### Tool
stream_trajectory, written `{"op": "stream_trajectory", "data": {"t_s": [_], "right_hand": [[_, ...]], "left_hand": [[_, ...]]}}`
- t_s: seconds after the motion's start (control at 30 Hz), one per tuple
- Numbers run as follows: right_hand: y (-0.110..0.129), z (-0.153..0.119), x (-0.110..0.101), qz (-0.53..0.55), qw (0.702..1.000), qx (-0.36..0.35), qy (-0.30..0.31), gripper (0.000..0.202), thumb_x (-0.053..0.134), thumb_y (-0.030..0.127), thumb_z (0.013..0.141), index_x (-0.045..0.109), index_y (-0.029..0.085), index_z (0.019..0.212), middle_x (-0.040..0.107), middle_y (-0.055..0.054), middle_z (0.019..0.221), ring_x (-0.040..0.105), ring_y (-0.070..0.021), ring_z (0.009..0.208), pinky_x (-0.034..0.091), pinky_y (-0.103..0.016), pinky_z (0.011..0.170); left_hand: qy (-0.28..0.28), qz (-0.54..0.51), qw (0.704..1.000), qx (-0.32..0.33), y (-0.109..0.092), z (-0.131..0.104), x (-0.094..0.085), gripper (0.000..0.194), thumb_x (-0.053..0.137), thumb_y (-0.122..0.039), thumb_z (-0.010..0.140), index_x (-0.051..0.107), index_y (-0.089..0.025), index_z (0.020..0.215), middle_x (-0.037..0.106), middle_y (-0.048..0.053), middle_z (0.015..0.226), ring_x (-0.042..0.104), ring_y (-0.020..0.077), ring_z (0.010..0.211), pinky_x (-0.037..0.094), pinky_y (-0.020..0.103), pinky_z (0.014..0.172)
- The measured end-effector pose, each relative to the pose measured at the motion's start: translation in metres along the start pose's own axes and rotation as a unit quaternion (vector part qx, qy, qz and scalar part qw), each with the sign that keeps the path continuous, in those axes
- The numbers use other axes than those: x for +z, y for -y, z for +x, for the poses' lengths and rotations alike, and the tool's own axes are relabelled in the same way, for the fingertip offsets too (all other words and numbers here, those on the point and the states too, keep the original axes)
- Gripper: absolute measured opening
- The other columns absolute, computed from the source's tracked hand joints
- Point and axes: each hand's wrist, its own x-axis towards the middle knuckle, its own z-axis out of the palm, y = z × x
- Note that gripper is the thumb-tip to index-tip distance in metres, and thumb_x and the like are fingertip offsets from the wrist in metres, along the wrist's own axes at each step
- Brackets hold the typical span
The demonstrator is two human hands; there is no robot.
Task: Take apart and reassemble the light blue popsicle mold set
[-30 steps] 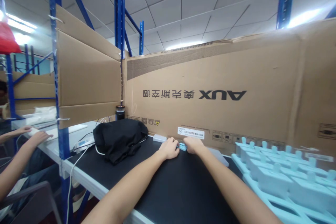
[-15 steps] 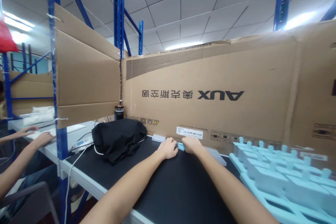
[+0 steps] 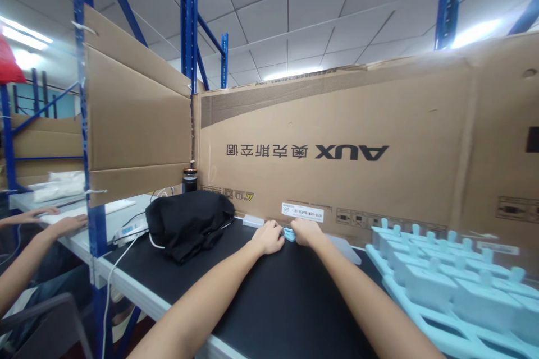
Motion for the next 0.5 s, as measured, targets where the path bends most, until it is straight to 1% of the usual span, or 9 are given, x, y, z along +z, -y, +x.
{"op": "stream_trajectory", "data": {"t_s": [0.17, 0.3, 0.4, 0.5], "right_hand": [[0.001, -0.001, -0.003, -0.002, 1.0, 0.006, 0.014, 0.03, 0.049, 0.009, 0.075, 0.066, 0.01, 0.099, 0.064, -0.018, 0.106, 0.061, -0.0279, 0.1, 0.045, -0.033, 0.077], [0.002, -0.005, -0.012, -0.002, 1.0, 0.009, 0.023, 0.032, 0.05, 0.009, 0.074, 0.067, 0.012, 0.101, 0.065, -0.018, 0.107, 0.061, -0.0262, 0.1, 0.045, -0.032, 0.076], [-0.001, -0.009, -0.031, 0.001, 1.0, 0.005, 0.019, 0.033, 0.051, 0.01, 0.073, 0.066, 0.012, 0.102, 0.064, -0.017, 0.108, 0.061, -0.0265, 0.1, 0.046, -0.032, 0.076], [-0.009, -0.026, -0.068, 0.007, 1.0, -0.003, -0.003, 0.03, 0.049, 0.016, 0.077, 0.064, 0.014, 0.103, 0.064, -0.015, 0.109, 0.061, -0.0252, 0.1, 0.045, -0.031, 0.077]], "left_hand": [[0.003, 0.005, 1.0, -0.002, -0.002, -0.001, -0.001, 0.034, 0.036, -0.037, 0.089, 0.058, -0.019, 0.108, 0.053, 0.01, 0.114, 0.048, 0.0241, 0.111, 0.044, 0.036, 0.095], [-0.006, 0.002, 1.0, -0.007, -0.003, -0.002, -0.003, 0.033, 0.037, -0.036, 0.089, 0.053, -0.019, 0.112, 0.052, 0.011, 0.115, 0.048, 0.0247, 0.111, 0.044, 0.037, 0.094], [-0.012, 0.003, 1.0, -0.007, -0.003, -0.003, -0.003, 0.03, 0.039, -0.036, 0.088, 0.052, -0.019, 0.109, 0.053, 0.01, 0.112, 0.05, 0.0244, 0.108, 0.046, 0.036, 0.09], [-0.015, 0.007, 1.0, -0.001, -0.003, -0.003, -0.003, 0.026, 0.039, -0.036, 0.088, 0.052, -0.021, 0.106, 0.053, 0.009, 0.111, 0.05, 0.0235, 0.107, 0.046, 0.035, 0.089]]}}
